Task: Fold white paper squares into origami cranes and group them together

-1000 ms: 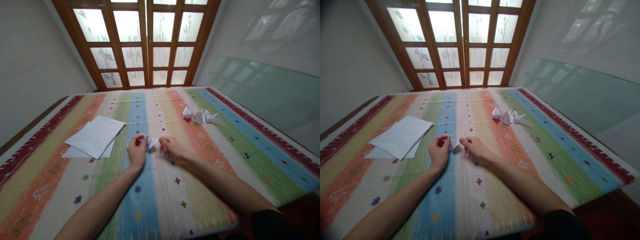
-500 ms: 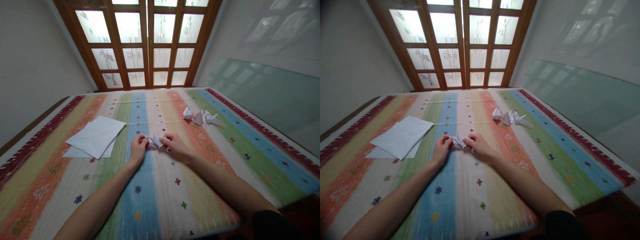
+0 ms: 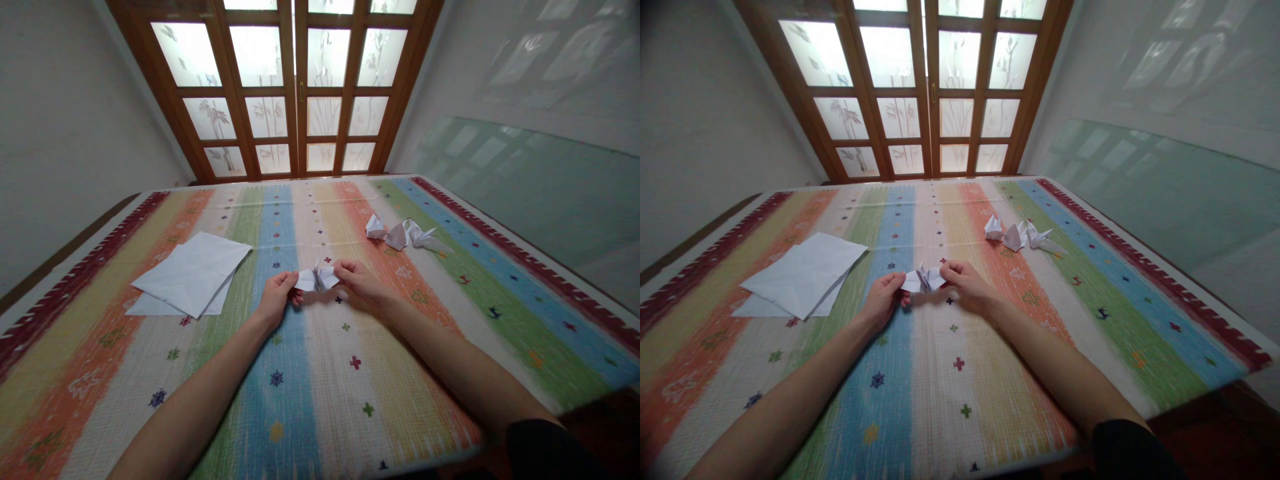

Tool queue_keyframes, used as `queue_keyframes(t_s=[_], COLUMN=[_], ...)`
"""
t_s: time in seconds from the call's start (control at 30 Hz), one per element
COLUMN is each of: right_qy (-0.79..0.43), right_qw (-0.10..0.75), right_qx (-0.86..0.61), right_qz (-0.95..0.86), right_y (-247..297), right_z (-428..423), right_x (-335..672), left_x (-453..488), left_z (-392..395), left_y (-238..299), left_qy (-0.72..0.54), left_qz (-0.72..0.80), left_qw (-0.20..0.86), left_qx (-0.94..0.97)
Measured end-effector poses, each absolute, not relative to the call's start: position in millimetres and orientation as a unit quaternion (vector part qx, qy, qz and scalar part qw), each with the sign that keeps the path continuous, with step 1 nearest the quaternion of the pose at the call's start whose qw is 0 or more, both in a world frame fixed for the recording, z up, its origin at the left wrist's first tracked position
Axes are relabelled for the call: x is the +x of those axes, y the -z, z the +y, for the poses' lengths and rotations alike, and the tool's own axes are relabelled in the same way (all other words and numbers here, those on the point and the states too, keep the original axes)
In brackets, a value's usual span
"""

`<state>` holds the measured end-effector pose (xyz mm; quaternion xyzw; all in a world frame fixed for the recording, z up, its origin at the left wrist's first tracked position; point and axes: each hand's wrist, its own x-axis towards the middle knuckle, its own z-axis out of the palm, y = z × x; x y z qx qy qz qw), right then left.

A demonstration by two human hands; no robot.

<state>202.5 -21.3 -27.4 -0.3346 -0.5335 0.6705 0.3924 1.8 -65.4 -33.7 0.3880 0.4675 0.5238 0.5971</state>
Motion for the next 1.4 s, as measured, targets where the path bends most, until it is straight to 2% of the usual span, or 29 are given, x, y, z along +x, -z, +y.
queue_keyframes(t_s=[0.13, 0.37, 0.83, 1.23, 1.4], right_qy=[-0.701, -0.707, -0.761, -0.722, -0.624], right_qw=[0.416, 0.406, 0.444, 0.44, 0.469], right_qx=[-0.327, -0.361, -0.292, -0.324, -0.398], right_qz=[-0.479, -0.453, -0.374, -0.425, -0.483], right_y=[28.0, 36.0, 34.2, 33.0, 29.2], right_z=[-14.1, -9.1, -17.2, -10.5, 8.1], right_x=[207.4, 212.0, 208.5, 217.0, 238.9], left_x=[-0.8, -5.4, -4.6, -6.1, -5.1], left_z=[-63.3, -60.3, -61.8, -60.7, -60.2], left_y=[34.4, 35.6, 32.8, 36.5, 35.4], left_qy=[-0.546, -0.572, -0.599, -0.586, -0.608], left_qz=[0.418, 0.413, 0.377, 0.41, 0.42], left_qw=[0.63, 0.609, 0.638, 0.606, 0.582], left_qx=[0.36, 0.362, 0.303, 0.349, 0.338])
